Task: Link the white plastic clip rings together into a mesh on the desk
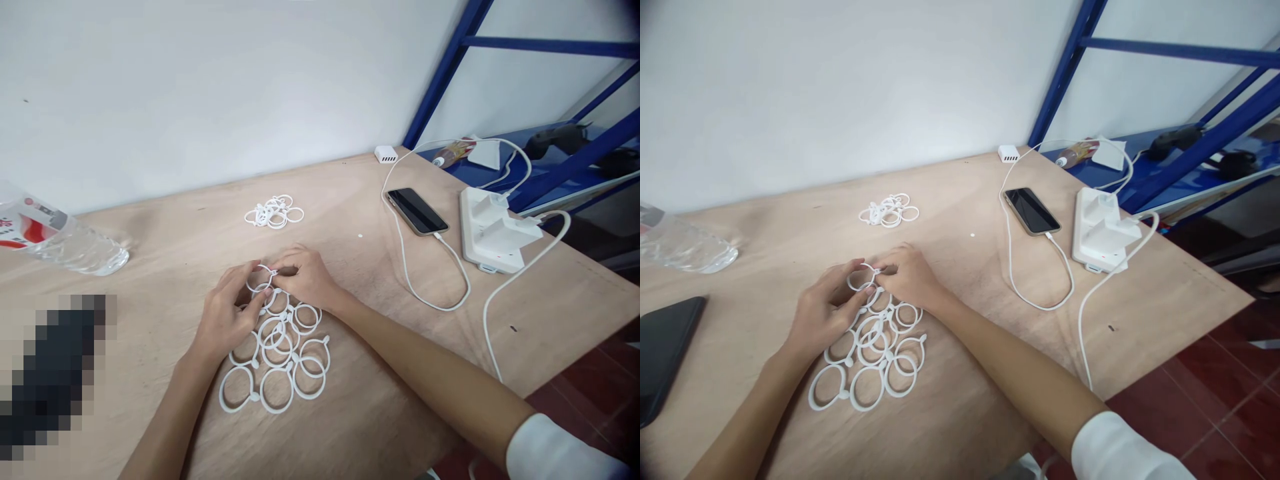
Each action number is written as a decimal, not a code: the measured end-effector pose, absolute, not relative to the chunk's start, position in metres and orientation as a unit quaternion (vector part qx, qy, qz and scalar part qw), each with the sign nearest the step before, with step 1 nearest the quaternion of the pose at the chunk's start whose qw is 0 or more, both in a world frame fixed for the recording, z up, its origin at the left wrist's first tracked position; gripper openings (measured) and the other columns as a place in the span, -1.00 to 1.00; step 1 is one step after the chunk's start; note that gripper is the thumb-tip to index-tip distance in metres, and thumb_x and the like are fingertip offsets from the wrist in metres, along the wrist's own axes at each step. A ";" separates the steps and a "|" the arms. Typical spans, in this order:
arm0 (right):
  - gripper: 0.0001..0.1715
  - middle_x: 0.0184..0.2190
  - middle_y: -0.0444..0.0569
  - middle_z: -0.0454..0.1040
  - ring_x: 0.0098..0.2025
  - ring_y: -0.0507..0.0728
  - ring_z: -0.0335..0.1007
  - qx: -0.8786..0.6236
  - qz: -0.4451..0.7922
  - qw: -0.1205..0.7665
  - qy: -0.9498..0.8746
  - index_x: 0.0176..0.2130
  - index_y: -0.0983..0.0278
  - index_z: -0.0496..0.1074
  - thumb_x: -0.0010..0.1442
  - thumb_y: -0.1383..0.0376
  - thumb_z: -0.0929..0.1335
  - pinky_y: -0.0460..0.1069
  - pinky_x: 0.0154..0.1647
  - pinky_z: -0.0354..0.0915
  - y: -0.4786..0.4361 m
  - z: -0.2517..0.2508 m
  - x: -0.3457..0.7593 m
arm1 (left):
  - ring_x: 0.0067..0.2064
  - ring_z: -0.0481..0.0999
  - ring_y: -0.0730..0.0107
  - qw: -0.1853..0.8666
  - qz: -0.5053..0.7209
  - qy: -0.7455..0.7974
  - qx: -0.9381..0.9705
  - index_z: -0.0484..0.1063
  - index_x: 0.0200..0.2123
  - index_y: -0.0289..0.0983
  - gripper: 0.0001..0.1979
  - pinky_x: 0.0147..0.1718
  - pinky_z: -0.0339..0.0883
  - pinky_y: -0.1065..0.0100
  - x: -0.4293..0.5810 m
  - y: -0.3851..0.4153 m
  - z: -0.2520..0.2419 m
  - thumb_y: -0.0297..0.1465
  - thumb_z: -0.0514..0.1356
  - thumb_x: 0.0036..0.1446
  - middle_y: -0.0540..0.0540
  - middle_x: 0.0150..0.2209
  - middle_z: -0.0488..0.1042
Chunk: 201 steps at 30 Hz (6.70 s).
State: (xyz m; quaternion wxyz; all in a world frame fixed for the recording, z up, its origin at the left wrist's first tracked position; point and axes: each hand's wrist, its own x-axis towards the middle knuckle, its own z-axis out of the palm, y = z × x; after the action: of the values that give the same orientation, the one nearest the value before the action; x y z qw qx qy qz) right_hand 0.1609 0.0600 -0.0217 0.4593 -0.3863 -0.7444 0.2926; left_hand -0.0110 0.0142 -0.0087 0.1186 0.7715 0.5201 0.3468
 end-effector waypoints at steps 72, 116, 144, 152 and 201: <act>-0.83 -0.33 -0.08 0.60 -0.20 0.04 0.48 -0.453 0.403 0.513 -0.608 -0.27 0.28 0.55 0.05 0.38 0.39 -0.09 -0.12 0.29 0.062 -0.013 0.165 | -0.34 0.46 0.33 0.042 0.402 0.625 0.668 0.53 -0.32 -0.19 -0.76 -0.23 0.38 0.21 -0.001 0.052 0.014 -0.16 0.25 0.05 0.00 -0.37 0.49; -0.73 -0.43 -0.12 0.59 -0.25 0.08 0.46 -0.414 0.322 0.459 -0.717 -0.43 0.22 0.61 -0.12 0.54 0.42 0.01 -0.06 0.30 0.060 -0.017 0.164 | -0.31 0.55 0.38 0.028 0.372 0.472 0.799 0.49 -0.12 -0.29 -0.68 -0.31 0.46 0.40 -0.015 0.028 -0.014 -0.27 0.26 0.07 -0.09 -0.29 0.55; -0.86 -0.53 -0.12 0.58 -0.36 0.03 0.44 -0.372 0.345 0.406 -0.760 -0.54 0.28 0.58 -0.15 0.50 0.48 -0.07 -0.17 0.27 0.066 -0.021 0.167 | -0.46 0.35 0.49 0.034 0.379 0.376 0.845 0.42 -0.27 -0.24 -0.86 -0.49 0.27 0.42 -0.016 0.030 -0.012 -0.46 0.25 0.04 0.04 -0.47 0.37; -0.85 -0.53 -0.14 0.57 -0.34 0.03 0.42 -0.378 0.349 0.385 -0.766 -0.56 0.27 0.56 -0.10 0.51 0.46 -0.09 -0.18 0.27 0.064 -0.018 0.168 | -0.50 0.32 0.48 0.050 0.374 0.398 0.836 0.46 -0.32 -0.23 -0.91 -0.52 0.25 0.41 -0.015 0.029 -0.010 -0.38 0.23 0.06 0.05 -0.54 0.35; -0.92 -0.48 -0.10 0.56 -0.33 0.04 0.45 -0.413 0.354 0.436 -0.717 -0.44 0.27 0.56 -0.05 0.40 0.43 -0.08 -0.18 0.31 0.060 -0.015 0.163 | 0.06 0.40 0.05 -0.025 0.201 0.601 0.773 0.51 -0.26 -0.24 -0.66 0.08 0.26 0.08 -0.029 0.127 -0.009 -0.26 -0.03 0.17 -0.23 -0.09 0.51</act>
State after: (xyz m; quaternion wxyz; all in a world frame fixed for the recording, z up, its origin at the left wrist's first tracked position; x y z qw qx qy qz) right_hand 0.1634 0.0601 -0.0153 0.4358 -0.4126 -0.7174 0.3539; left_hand -0.0288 0.1272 -0.0094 -0.0248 0.7732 0.6010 0.2008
